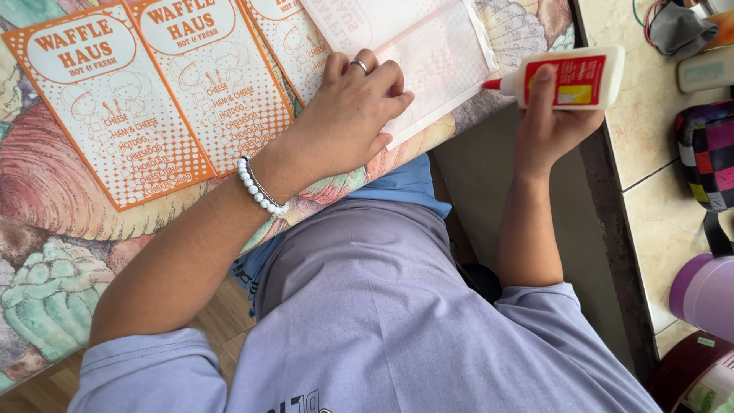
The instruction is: Applying glue to paper bags and folding them to assemble or seal them.
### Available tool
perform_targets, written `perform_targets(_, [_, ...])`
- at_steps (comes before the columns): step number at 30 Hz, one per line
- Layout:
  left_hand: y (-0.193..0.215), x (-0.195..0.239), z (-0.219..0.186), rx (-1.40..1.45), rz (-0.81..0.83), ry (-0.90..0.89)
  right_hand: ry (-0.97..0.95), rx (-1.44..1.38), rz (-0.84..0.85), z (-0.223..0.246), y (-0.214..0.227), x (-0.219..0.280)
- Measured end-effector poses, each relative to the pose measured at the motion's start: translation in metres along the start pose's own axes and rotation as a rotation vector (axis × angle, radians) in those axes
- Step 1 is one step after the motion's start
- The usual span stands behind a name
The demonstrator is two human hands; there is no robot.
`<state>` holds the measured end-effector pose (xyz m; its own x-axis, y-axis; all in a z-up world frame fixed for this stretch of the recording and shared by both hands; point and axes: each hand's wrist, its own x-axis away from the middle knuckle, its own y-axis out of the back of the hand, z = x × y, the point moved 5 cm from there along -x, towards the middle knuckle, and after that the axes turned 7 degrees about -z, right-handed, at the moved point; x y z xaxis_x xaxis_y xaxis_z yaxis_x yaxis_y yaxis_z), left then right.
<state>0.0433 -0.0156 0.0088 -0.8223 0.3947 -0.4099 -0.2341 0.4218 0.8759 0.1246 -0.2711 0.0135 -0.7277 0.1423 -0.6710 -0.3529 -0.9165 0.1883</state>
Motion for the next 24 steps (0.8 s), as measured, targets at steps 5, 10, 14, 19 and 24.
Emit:
perform_targets(5, [0.0,-0.001,0.0,-0.015,-0.003,-0.002,-0.07,-0.036,-0.001,0.013,-0.007,0.015])
perform_targets(10, [0.002,-0.001,0.0,-0.008,-0.001,-0.003,-0.066,-0.015,0.015,0.004,-0.002,0.017])
perform_targets(14, [0.002,-0.001,0.0,-0.007,0.0,-0.004,-0.104,0.023,-0.083,-0.009,0.007,-0.003])
perform_targets(19, [0.001,-0.001,0.0,0.004,-0.007,0.0,-0.118,-0.03,-0.045,-0.002,0.004,0.006])
perform_targets(24, [0.001,-0.001,0.0,0.001,-0.008,-0.005,-0.037,-0.004,-0.017,-0.009,0.005,0.0])
